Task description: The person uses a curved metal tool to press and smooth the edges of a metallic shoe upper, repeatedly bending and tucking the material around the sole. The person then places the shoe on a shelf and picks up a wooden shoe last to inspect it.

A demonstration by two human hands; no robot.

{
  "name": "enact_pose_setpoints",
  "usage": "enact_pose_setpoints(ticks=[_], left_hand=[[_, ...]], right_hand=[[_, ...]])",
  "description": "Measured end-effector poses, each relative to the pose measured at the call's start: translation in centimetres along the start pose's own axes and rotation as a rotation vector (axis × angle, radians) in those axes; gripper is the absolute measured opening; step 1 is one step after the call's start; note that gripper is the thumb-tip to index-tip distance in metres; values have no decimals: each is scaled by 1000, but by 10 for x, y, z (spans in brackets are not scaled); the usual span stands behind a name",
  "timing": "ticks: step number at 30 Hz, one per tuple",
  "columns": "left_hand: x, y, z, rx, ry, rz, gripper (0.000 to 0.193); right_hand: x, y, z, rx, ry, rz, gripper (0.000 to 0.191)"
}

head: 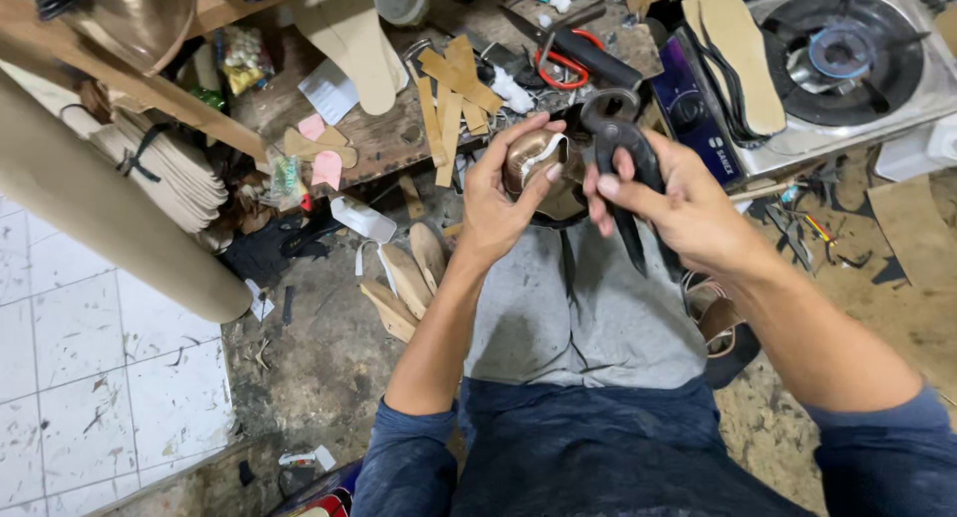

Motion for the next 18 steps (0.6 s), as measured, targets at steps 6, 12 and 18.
enact_pose_setpoints(ticks=[6, 12, 18], left_hand=[[15, 9, -3, -40, -14, -14, 51], [23, 17, -15, -136, -10, -67, 51], [30, 18, -18, -121, -24, -46, 54]], right_hand=[[28, 3, -17, -34, -300, -221, 19], [37, 11, -17, -140, -252, -360, 26], [37, 11, -16, -390, -257, -381, 25]])
Point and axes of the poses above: each hand's wrist, its own x-axis away from the middle knuckle, its own z-axis out of the back of the hand, y = z × x, the point moved 5 cm from there along -x, towards the middle knuckle, and after that the axes turned 9 degrees about -y, right-handed, at the moved point
